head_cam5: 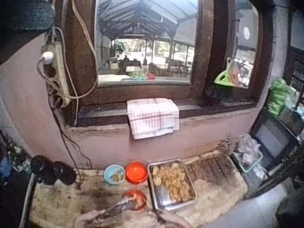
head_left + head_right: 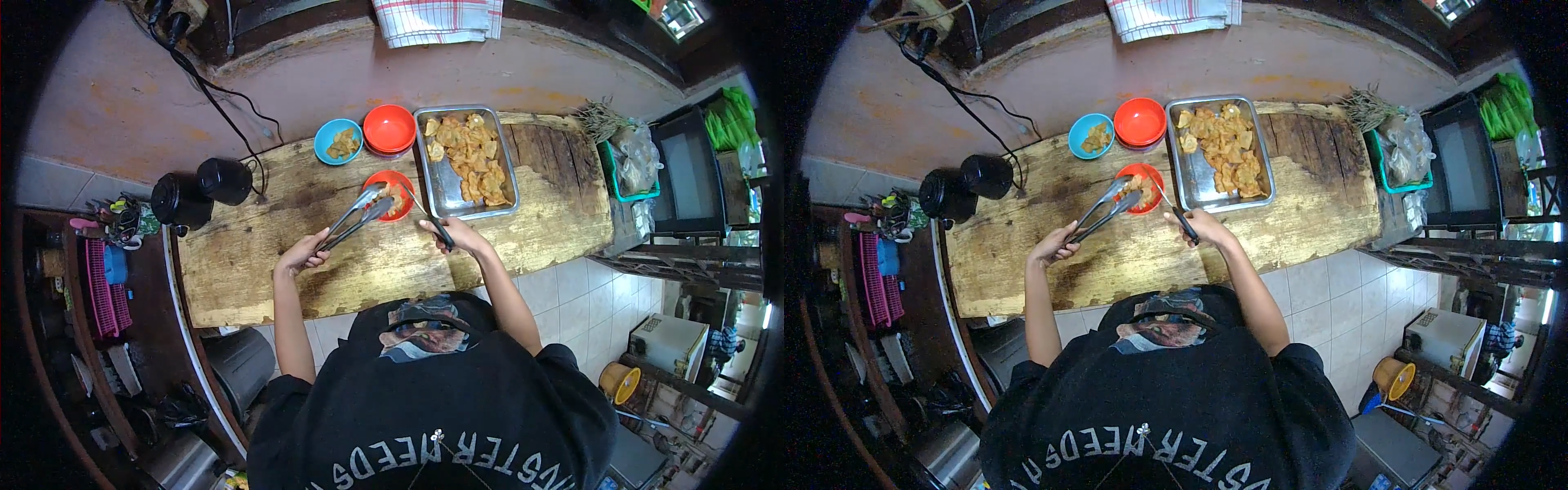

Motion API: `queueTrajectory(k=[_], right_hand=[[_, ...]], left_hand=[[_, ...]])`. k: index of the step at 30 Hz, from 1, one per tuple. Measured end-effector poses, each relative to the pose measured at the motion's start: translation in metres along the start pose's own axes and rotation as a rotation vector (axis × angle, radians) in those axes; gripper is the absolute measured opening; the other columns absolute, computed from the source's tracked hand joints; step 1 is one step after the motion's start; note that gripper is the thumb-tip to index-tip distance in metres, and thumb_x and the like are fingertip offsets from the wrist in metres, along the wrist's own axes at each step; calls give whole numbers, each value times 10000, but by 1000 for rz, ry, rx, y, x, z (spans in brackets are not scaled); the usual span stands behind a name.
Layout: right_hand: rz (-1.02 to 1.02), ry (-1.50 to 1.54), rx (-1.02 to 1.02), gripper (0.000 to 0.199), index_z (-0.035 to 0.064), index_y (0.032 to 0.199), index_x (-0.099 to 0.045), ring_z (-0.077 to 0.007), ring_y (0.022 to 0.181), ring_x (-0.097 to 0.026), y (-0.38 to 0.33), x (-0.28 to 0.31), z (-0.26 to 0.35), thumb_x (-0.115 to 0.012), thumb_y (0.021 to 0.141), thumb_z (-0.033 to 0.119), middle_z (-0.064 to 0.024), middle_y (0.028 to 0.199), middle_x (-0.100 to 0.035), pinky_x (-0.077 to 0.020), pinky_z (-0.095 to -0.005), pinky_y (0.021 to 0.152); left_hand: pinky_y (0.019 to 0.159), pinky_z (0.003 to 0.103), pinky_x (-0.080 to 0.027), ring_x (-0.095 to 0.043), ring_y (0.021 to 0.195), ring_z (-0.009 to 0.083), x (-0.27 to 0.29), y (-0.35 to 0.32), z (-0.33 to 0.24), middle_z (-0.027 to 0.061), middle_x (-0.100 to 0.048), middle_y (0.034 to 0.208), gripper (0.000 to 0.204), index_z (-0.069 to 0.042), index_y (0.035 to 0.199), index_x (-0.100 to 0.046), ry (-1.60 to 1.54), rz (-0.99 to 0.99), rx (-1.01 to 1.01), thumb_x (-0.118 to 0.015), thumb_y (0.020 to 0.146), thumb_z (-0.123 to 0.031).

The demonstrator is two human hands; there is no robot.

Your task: Cutting pieces of fried food into smaller portions and placing them into bowls using tongs and scissors.

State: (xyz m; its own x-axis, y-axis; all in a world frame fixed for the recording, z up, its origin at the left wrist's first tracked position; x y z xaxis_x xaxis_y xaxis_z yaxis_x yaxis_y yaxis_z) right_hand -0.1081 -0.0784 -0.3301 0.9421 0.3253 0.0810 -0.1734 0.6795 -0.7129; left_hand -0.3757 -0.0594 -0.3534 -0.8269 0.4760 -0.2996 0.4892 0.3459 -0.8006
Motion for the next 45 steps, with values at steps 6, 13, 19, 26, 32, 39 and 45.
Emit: queueTrajectory(k=[6,13,19,26,32,39,45], right_hand=[[-129,161,65,513,27,573,-484,-106,384,-463,-7,13,-8,-564,678,523,-12,463,-442,-371,-205,376],[-750,-319,284,401,-18,636,-524,-148,442,-468,-60,71,1,-605,694,370,-70,456,-434,-370,-288,461],[-1102,-327,325,278,-5,697,-523,-285,512,-539,-110,136,-32,-628,647,247,-154,545,-530,-406,-356,487],[-1225,-402,199,348,-14,732,-527,-328,564,-547,-131,219,-75,-621,655,313,-177,580,-543,-420,-394,520],[-1134,-500,65,396,-26,761,-529,-342,625,-559,-100,263,-106,-619,649,344,-206,637,-559,-440,-404,565],[-1023,-492,18,421,-27,806,-487,-346,652,-561,-69,283,-117,-621,652,341,-213,677,-562,-442,-403,587],[-994,-546,79,425,-16,881,-468,-343,710,-554,-68,288,-107,-632,656,306,-205,775,-551,-439,-395,623]], left_hand=[[338,149,-191,-261,391,7,-10,-16,-28,-54,-344,531,450,-61,1129,-443,-9,-236,-306,-435,823,-391],[385,156,-259,-310,458,5,-79,-21,-55,-61,-395,594,506,-45,1202,-366,-11,-495,-794,-525,794,-299],[426,159,-307,-358,494,11,-195,26,-64,-53,-432,639,489,-17,1191,-372,3,-355,-788,-564,765,-163],[507,187,-395,-424,554,49,-297,88,-97,-9,-479,668,587,-18,1235,-280,210,-548,-911,-584,737,-82],[554,308,-400,-480,575,205,-350,143,-115,78,-464,628,694,-53,1233,-267,341,-743,-949,-638,647,-69],[648,351,-388,-477,720,268,-362,189,-119,118,-457,745,767,-4,1255,-162,379,-864,-766,-618,639,-43],[687,362,-387,-464,800,294,-379,195,-138,153,-413,898,776,4,1266,-83,404,-886,-817,-582,672,-26]])
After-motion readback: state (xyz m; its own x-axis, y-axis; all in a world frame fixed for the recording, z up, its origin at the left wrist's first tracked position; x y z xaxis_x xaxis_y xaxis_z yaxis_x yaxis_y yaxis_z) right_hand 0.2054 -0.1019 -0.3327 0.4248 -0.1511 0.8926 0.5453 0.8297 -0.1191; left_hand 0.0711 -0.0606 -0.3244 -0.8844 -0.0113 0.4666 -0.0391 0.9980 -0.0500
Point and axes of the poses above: each hand's wrist, its own y-axis towards the middle knuckle, its own x-axis out of the back of the hand, z = x × y, the point moved 9 cm from there along y, towards the middle knuckle
